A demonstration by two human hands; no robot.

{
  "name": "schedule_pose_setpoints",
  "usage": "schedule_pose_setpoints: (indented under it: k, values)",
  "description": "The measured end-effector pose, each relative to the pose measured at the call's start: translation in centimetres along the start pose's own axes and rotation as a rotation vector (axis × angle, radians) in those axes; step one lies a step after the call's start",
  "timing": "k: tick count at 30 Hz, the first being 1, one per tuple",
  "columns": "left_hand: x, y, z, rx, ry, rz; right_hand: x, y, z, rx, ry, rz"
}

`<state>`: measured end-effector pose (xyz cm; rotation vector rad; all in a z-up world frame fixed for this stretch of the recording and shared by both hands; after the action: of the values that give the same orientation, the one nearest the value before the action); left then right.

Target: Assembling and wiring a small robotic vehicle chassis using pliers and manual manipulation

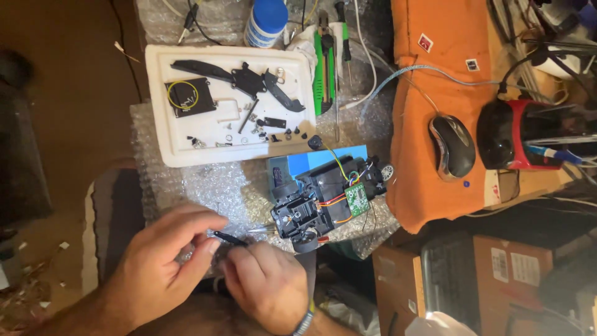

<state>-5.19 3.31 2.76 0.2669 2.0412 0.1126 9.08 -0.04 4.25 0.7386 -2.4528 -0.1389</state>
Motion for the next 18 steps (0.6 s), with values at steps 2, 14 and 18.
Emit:
schedule_pose_setpoints:
  k: [2,14,18]
  values:
    - [-0.3,0.1,0.2,0.015,-0.024,-0.02,0.9,-0.1,-2.3,0.033,0.178,-0.125]
    - [-2.9,2.3,1.5,0.005,-0.071,0.019,-5.7,-5.9,-10.9,-0.305,0.046,0.093]
    - [-3.8,2.8,1.2,-0.002,-0.047,0.055,-6.0,-6.2,-10.6,-0.311,0.055,0.081]
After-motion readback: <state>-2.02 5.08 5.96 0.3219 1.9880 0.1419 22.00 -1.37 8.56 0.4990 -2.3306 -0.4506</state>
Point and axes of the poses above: each hand's wrist, its own y-axis towards the middle knuckle, its own z-axis out of the palm, x = y × z, the point moved 8 cm from there along y, towards the middle knuckle, and after that the axes turned 12 degrees about y, right-handed, at the moved point
